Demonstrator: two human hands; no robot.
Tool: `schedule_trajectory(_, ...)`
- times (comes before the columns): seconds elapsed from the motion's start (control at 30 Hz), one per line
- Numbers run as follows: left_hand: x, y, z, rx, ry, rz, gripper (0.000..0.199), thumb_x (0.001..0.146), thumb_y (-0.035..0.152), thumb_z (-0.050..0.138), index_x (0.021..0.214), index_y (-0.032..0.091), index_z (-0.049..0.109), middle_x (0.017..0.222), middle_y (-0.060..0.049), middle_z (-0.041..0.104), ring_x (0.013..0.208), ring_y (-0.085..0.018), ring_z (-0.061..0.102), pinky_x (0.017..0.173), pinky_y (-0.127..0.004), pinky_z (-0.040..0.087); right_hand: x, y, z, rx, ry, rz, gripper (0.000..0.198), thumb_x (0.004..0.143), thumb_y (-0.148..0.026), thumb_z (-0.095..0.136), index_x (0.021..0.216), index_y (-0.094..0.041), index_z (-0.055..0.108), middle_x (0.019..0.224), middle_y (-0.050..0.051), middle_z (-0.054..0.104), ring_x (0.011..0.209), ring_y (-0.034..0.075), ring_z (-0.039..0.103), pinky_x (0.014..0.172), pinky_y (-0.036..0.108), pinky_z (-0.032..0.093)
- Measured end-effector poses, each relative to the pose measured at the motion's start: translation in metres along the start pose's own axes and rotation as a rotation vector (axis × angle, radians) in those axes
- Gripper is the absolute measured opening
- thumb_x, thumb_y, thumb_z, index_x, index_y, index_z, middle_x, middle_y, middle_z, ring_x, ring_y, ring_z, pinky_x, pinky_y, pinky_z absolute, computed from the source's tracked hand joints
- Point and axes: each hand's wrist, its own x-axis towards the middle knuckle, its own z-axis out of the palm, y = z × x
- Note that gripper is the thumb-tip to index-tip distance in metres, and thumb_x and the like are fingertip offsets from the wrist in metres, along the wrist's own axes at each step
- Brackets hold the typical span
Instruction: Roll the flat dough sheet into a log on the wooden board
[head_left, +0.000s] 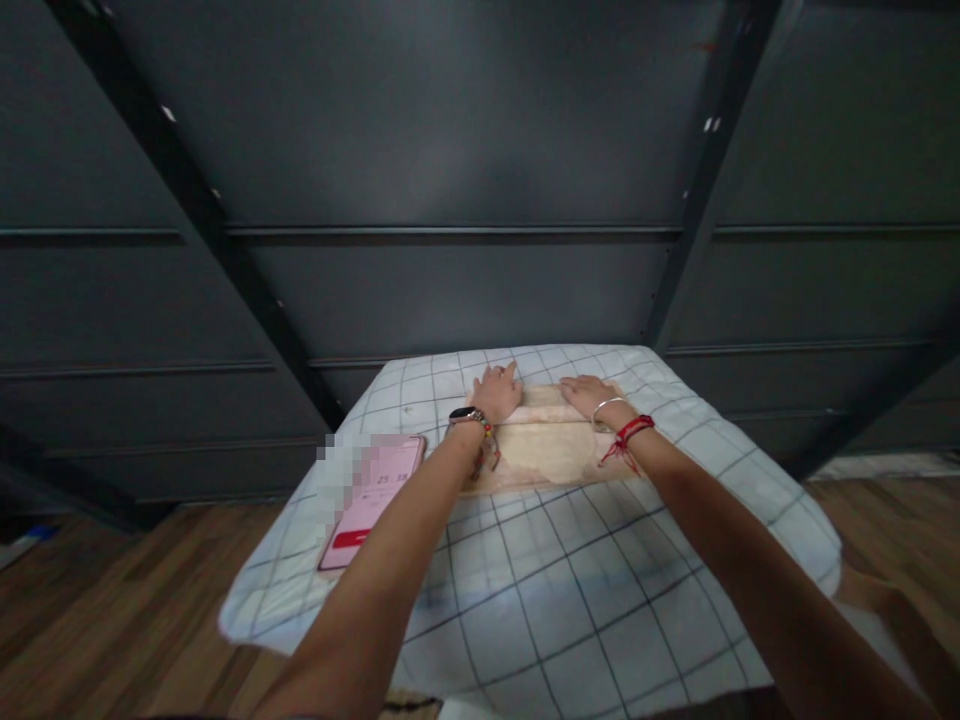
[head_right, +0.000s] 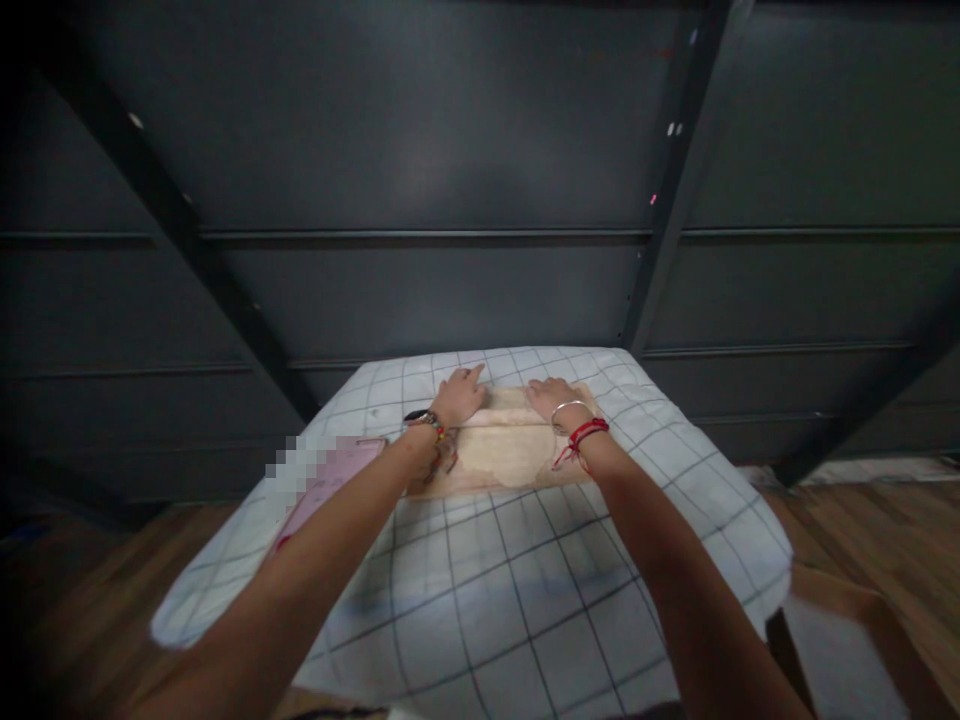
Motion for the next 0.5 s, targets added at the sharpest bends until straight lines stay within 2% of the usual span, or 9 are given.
schedule_trajectory(0.2, 0.0, 0.002, -0.002, -0.008, 0.029, -0.034, 0.055, 0.088, 0.029, 0.033, 0.142, 0.017, 0.032, 0.133, -0.016, 0.049, 0.127, -0.03, 0.04, 0.101, -0.052, 0.033, 0.004, 0.001, 0.0, -0.011, -0.015, -0.017, 0.039, 0.094, -0.017, 0.031, 0.123, -0.016, 0.056, 0.139, 0.012, 0.048, 0.121, 0.024, 0.048, 0.1, 0.037, 0.035)
schedule_trajectory(0.3, 0.007, 0.0, 0.0, -0.01, 0.043, -0.038, 0.055, 0.088, 0.029, 0.033, 0.141, 0.016, 0.033, 0.132, -0.016, 0.05, 0.126, -0.03, 0.041, 0.1, -0.052, 0.034, 0.012, 0.006, 0.004, 0.038, -0.018, 0.017, 0.038, 0.093, -0.018, 0.032, 0.122, -0.018, 0.057, 0.139, 0.01, 0.049, 0.121, 0.023, 0.048, 0.1, 0.037, 0.035)
schedule_trajectory(0.5, 0.022, -0.006, 0.005, -0.021, 0.009, -0.09, 0.056, 0.087, 0.031, 0.036, 0.141, 0.019, 0.032, 0.135, -0.016, 0.048, 0.128, -0.03, 0.041, 0.101, -0.052, 0.033, 0.028, 0.018, 0.011, 0.055, -0.01, 0.003, 0.034, 0.09, -0.014, 0.038, 0.116, -0.019, 0.06, 0.136, 0.011, 0.051, 0.118, 0.021, 0.051, 0.098, 0.034, 0.036)
